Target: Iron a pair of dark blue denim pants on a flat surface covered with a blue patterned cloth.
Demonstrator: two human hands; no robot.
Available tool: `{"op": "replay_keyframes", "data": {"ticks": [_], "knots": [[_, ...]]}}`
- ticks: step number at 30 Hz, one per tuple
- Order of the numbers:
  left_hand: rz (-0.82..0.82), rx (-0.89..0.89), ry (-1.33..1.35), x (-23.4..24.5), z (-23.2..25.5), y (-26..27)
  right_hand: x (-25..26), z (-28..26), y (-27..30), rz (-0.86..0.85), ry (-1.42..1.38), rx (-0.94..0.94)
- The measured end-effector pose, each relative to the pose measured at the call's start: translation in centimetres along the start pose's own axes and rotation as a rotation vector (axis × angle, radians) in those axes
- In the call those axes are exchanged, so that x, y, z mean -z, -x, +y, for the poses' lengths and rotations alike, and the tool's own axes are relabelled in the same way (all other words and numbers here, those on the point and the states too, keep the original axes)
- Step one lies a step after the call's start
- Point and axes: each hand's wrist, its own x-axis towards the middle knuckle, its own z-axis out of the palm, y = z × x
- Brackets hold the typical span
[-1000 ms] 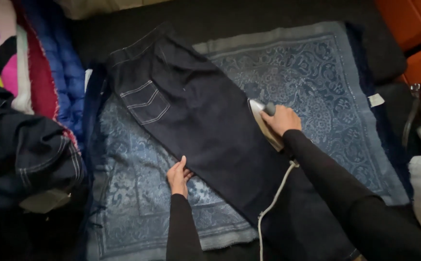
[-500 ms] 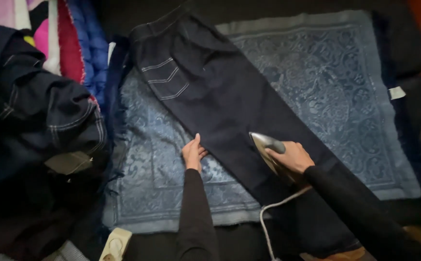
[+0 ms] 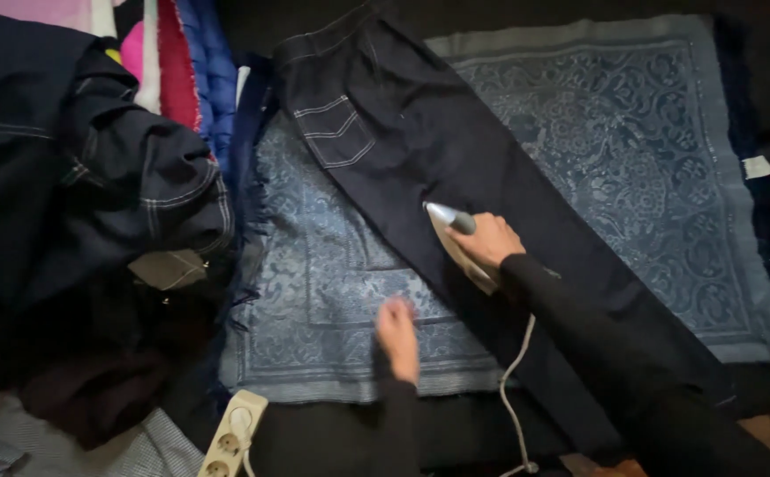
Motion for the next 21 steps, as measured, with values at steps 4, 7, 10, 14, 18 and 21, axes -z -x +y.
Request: {"op": "replay_keyframes", "data": {"ticks": [4, 7, 10, 14, 18, 21], "knots": [[-0.056, 0.115, -0.244, 1.2, -3.8, 15.1, -2.5, 0.4, 2.2, -0.048, -0.021, -0.019], [-0.269, 0.087, -0.548, 1.1, -10.2, 23.3, -3.7, -0.2, 3.7, -0.073, -0.054, 0.025], [-0.567, 0.552, -0.446, 0.1, -13.8, 27.3, -4.5, -0.5, 3.2, -0.067, -0.044, 0.057], [-0.868, 0.469, -0.697, -1.2, -13.4, 27.1, -5.1, -2.3, 2.1, -0.022, 0.068, 0.119], [-0.834, 0.452, -0.876, -1.5, -10.4, 27.3, -5.4, -4.9, 2.2, 0.015, 0.121, 0.133], [-1.074, 0.298, -0.670, 2.1, -12.9, 25.5, -6.0, -4.2, 1.8, -0.088, 0.102, 0.104]]}}
